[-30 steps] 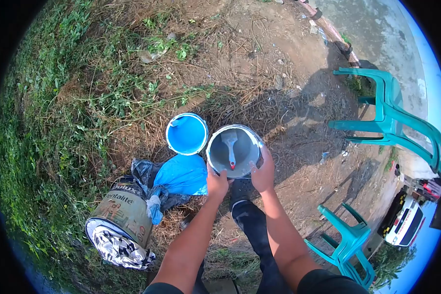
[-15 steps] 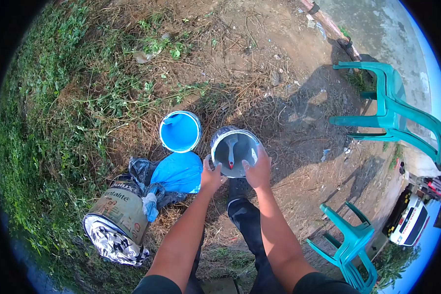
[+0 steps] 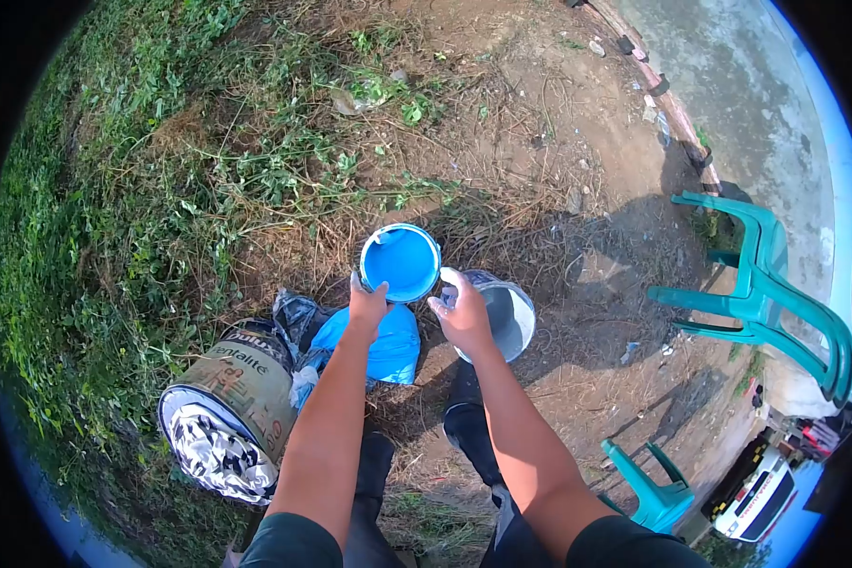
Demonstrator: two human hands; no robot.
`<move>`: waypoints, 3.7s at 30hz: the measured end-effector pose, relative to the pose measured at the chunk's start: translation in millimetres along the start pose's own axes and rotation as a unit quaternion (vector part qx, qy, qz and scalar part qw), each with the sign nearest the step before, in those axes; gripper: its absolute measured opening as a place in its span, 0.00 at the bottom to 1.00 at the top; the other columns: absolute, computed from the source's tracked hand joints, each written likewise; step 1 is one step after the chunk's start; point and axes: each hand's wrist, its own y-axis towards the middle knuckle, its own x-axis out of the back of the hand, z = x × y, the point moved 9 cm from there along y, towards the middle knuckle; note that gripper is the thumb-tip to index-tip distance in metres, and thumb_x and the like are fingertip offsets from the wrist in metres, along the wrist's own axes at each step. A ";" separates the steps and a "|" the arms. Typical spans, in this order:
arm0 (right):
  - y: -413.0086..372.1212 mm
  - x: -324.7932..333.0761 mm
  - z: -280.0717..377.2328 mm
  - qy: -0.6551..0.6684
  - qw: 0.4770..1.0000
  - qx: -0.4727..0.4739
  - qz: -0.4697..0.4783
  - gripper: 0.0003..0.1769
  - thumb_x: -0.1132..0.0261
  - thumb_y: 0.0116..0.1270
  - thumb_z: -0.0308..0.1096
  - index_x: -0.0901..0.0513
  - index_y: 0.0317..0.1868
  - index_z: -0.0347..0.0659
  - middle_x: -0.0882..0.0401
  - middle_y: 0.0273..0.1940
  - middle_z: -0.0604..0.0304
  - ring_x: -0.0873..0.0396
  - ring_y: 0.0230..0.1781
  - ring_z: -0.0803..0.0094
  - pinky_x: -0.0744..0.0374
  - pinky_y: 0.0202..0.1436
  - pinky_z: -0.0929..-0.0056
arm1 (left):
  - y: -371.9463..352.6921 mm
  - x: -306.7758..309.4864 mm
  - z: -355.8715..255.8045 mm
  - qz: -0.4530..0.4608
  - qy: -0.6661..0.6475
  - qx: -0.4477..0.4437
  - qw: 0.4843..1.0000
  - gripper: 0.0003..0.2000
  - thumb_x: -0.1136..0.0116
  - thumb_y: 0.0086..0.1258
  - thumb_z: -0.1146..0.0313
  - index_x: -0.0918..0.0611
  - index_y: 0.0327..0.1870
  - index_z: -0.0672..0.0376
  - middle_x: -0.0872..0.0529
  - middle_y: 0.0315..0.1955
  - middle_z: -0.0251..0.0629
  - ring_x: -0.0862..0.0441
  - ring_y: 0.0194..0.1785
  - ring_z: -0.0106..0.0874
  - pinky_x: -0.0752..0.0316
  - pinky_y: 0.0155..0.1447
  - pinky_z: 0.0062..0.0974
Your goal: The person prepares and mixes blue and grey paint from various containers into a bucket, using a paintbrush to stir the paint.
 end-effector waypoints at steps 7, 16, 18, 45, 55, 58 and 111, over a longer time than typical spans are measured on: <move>30.3 -13.7 45.7 -0.028 0.995 0.091 0.000 0.31 0.27 0.63 0.28 0.25 0.66 0.33 0.20 0.61 0.39 0.17 0.57 0.47 0.20 0.62 0.57 | -7.0 -29.6 -9.3 0.142 -0.092 0.024 0.985 0.30 0.57 0.76 0.77 0.42 0.78 0.46 0.21 0.63 0.44 0.12 0.50 0.38 0.11 0.47 0.39; -57.0 66.9 177.8 -0.130 0.976 0.158 -0.072 0.32 0.26 0.62 0.30 0.25 0.66 0.34 0.21 0.57 0.44 0.22 0.59 0.46 0.24 0.64 0.55 | -181.7 27.4 -101.7 0.139 -0.114 -0.116 0.977 0.33 0.58 0.75 0.80 0.47 0.81 0.59 0.19 0.61 0.51 0.10 0.50 0.38 0.08 0.42 0.34; -88.6 81.6 216.1 -0.173 0.969 0.173 -0.037 0.33 0.26 0.64 0.34 0.26 0.67 0.33 0.22 0.61 0.41 0.23 0.62 0.44 0.25 0.66 0.54 | -245.6 50.6 -136.8 0.127 -0.082 -0.136 0.979 0.31 0.55 0.73 0.78 0.42 0.79 0.64 0.16 0.55 0.49 0.10 0.45 0.35 0.09 0.39 0.31; -537.1 311.3 658.2 -0.128 0.923 0.359 -0.045 0.16 0.32 0.65 0.29 0.14 0.51 0.31 0.13 0.43 0.43 0.13 0.43 0.55 0.20 0.50 0.62 | -736.0 104.2 -353.0 0.645 -0.311 -0.048 0.696 0.39 0.62 0.78 0.33 0.34 0.78 0.57 0.30 0.74 0.48 0.27 0.72 0.50 0.28 0.72 0.55; -627.2 302.0 715.3 -0.153 0.854 0.456 -0.198 0.24 0.28 0.62 0.27 0.17 0.60 0.37 0.20 0.47 0.52 0.18 0.44 0.55 0.19 0.49 0.63 | -774.5 163.4 -396.0 0.618 -0.389 -0.099 0.676 0.37 0.57 0.77 0.35 0.30 0.75 0.57 0.25 0.70 0.47 0.25 0.70 0.49 0.28 0.72 0.57; -633.9 277.4 726.3 -0.232 0.824 0.501 -0.126 0.25 0.31 0.59 0.20 0.16 0.60 0.40 0.21 0.46 0.54 0.21 0.51 0.53 0.21 0.54 0.60 | -769.7 173.7 -407.1 0.568 -0.396 -0.157 0.704 0.38 0.57 0.76 0.35 0.30 0.75 0.57 0.25 0.70 0.48 0.25 0.70 0.48 0.27 0.71 0.57; -536.2 327.5 716.1 -0.431 0.821 0.372 -0.043 0.10 0.28 0.60 0.33 0.11 0.36 0.33 0.14 0.34 0.38 0.14 0.38 0.42 0.17 0.44 0.51 | -764.2 70.3 -426.1 0.601 -0.368 -0.115 0.700 0.39 0.63 0.75 0.31 0.29 0.76 0.52 0.27 0.73 0.45 0.27 0.72 0.49 0.28 0.72 0.56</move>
